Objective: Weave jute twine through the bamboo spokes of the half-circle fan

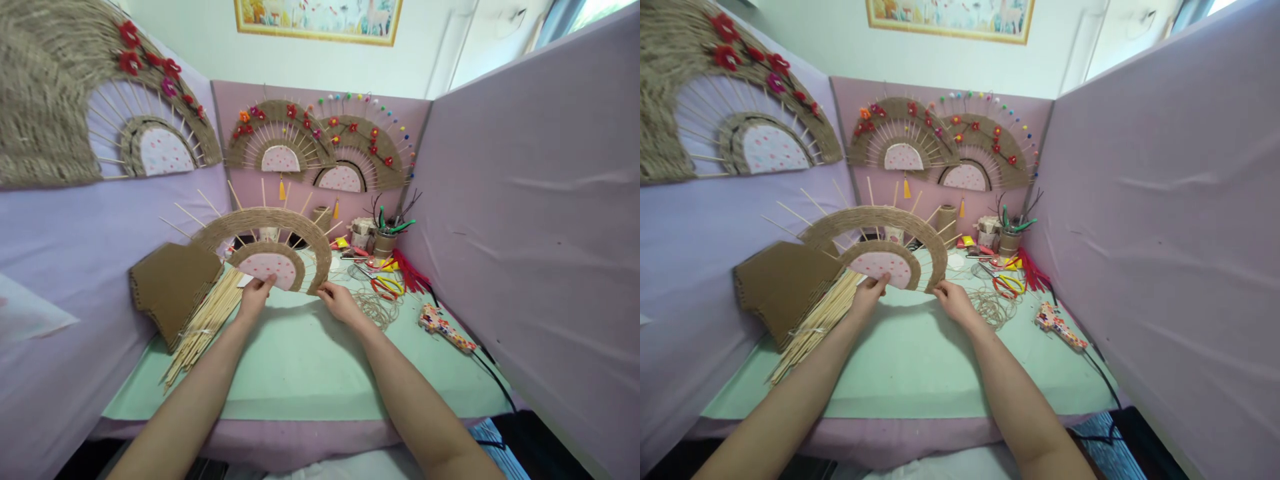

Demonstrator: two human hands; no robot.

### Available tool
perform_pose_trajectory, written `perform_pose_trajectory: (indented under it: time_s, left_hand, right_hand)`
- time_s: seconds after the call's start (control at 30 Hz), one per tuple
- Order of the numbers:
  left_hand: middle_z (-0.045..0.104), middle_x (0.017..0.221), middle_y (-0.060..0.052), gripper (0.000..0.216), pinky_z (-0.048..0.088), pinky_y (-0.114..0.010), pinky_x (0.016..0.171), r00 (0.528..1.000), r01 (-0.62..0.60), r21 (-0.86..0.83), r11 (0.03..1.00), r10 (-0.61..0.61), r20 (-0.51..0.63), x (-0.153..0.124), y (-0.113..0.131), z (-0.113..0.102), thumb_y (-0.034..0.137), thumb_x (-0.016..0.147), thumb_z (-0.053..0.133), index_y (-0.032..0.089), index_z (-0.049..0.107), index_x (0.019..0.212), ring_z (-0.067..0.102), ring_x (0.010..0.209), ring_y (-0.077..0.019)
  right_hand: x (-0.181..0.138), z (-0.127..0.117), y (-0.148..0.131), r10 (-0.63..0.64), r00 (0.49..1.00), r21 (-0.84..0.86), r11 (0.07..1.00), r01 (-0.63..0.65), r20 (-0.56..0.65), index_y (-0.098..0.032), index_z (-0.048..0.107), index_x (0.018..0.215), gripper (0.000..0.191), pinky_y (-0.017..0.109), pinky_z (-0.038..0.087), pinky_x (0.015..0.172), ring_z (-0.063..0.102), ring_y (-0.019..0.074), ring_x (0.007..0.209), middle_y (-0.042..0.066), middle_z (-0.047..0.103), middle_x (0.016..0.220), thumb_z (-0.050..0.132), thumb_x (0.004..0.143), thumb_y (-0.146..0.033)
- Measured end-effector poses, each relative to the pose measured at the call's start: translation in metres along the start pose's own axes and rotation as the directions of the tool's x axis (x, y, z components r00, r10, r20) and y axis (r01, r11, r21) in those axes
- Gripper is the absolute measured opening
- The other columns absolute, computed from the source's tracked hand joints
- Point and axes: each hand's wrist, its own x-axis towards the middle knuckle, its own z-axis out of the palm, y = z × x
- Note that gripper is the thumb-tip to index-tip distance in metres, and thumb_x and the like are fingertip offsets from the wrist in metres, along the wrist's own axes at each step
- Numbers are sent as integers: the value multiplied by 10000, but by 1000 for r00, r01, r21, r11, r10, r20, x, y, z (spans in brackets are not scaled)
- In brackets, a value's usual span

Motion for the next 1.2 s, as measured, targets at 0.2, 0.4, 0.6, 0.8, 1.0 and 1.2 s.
perform_pose_trajectory:
  time_s: [0.2, 0.4, 0.6, 0.8, 1.0, 1.2]
  left_hand:
    - [637, 1060, -90, 410, 506, -387, 842, 969, 115, -285, 952, -44, 244, -5, 0, 7, 227, 615, 766, 176, 560, 965, 599, 979, -209]
    - [626, 954, -20, 363, 511, -405, 829, 997, -17, -361, 933, 44, 67, 3, 10, -3, 238, 640, 749, 195, 515, 914, 610, 818, -134]
    - [611, 942, 3, 375, 531, -363, 782, 995, -46, -369, 928, 74, 62, 4, 14, -6, 267, 650, 745, 209, 516, 941, 600, 766, -104]
    - [613, 930, -2, 343, 550, -288, 703, 995, -29, -351, 936, 59, 75, 3, 15, -6, 269, 676, 718, 217, 533, 960, 595, 744, -106]
    - [627, 956, -10, 282, 542, -257, 693, 994, 36, -356, 934, 3, 107, 5, 11, -6, 246, 716, 680, 223, 565, 973, 606, 754, -112]
    - [638, 943, -8, 310, 535, -260, 709, 991, 62, -364, 929, -14, 135, 3, 9, -3, 249, 714, 686, 228, 554, 994, 609, 737, -105]
  right_hand:
    - [-1, 3, -2, -34, 999, 21, 999, 34, -5, -201, 653, 811, 236, 250, 391, 655, 560, 166, 707, 41, 665, 779, 443, 856, -299]
    - [-3, -3, -5, -23, 999, 11, 1000, 23, -48, -198, 604, 1070, 327, 245, 382, 623, 515, 147, 606, 3, 580, 649, 357, 886, -308]
    - [-10, -8, -6, 30, 986, 29, 999, -25, -163, -181, 408, 1331, 467, 251, 383, 604, 516, 154, 584, -1, 577, 651, 353, 882, -295]
    - [-29, -24, 2, -68, 967, 2, 997, 71, -246, -217, 600, 1144, 362, 304, 432, 733, 572, 181, 772, 64, 646, 883, 370, 870, -276]
    - [-46, -40, 8, 99, 945, 161, 986, -50, -313, -185, 637, 1067, 341, 291, 440, 649, 566, 176, 684, 44, 634, 761, 441, 856, -369]
    - [-50, -41, -3, 174, 949, 351, 933, -74, -263, -174, 645, 1019, 366, 258, 421, 608, 533, 150, 624, 14, 614, 687, 443, 856, -432]
